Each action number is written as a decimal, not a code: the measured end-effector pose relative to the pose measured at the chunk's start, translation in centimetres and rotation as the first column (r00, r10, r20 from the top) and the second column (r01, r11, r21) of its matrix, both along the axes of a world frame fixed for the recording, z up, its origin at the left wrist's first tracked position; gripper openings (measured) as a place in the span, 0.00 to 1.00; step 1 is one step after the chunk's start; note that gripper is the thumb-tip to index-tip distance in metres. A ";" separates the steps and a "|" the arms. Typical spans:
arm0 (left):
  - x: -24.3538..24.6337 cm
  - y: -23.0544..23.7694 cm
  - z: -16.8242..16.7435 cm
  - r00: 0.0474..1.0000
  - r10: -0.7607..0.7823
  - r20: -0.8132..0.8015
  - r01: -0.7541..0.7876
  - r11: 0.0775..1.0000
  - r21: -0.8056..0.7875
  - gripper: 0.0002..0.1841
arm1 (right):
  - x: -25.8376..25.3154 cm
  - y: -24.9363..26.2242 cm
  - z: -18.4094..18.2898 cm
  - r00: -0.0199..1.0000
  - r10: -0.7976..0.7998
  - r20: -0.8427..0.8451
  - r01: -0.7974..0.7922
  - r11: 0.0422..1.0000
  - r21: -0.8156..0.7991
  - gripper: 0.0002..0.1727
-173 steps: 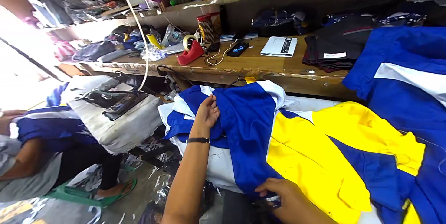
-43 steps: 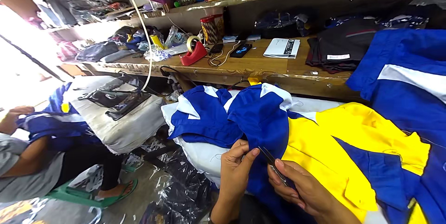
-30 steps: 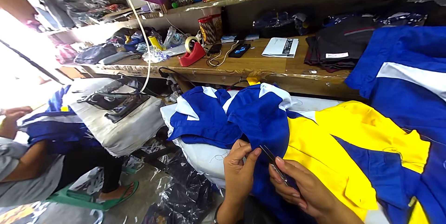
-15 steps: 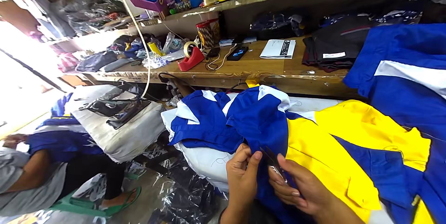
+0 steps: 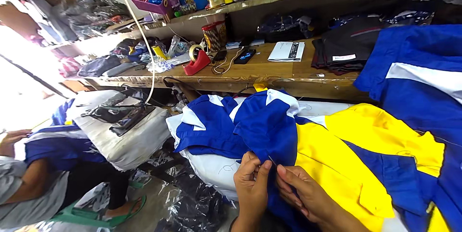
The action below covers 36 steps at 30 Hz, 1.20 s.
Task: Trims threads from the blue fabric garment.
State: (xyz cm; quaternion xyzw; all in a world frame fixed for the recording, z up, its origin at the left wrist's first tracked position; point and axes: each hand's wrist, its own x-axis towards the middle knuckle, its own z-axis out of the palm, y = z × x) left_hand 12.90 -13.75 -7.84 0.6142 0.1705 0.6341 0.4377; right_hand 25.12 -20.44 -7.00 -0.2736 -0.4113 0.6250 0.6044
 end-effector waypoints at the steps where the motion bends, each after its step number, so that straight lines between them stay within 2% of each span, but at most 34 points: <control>1: 0.0 0.0 0.1 1.000 -0.012 0.016 0.012 1.000 -0.016 0.07 | -0.1 0.1 0.0 1.000 0.004 -0.009 -0.004 1.000 0.001 0.26; 7: 0.0 -0.3 0.5 0.998 -0.026 0.048 0.030 0.996 -0.089 0.07 | 0.3 0.2 -0.5 0.998 0.069 -0.007 -0.068 0.995 0.074 0.24; 11: -0.1 -0.8 0.6 0.997 -0.053 0.052 0.060 0.988 -0.141 0.07 | 0.2 0.5 -1.1 0.971 -0.159 0.179 0.116 0.966 0.233 0.23; 13: 0.1 -0.8 0.4 0.997 -0.048 0.055 0.054 0.991 -0.121 0.07 | 0.2 0.6 -1.3 0.955 -0.214 0.203 0.153 0.948 0.279 0.23; 21: -0.2 -0.6 0.2 1.000 -0.003 -0.002 0.003 1.000 -0.001 0.07 | 0.2 0.5 -0.2 0.998 -0.033 0.061 0.027 0.996 0.089 0.26; 28: 0.4 -0.7 -0.2 0.996 0.004 0.089 0.002 0.998 -0.067 0.08 | -0.3 0.6 -0.8 0.997 -0.023 0.079 0.014 0.994 0.110 0.25; 31: 0.4 -0.6 -0.1 0.997 -0.005 0.079 0.012 0.996 -0.094 0.08 | 0.0 0.7 -1.0 0.989 -0.054 0.140 0.030 0.985 0.168 0.23; 36: 0.2 -0.8 -0.1 0.997 -0.045 0.065 0.052 0.991 -0.123 0.07 | 0.2 0.9 -0.8 0.986 -0.078 0.149 0.049 0.981 0.190 0.24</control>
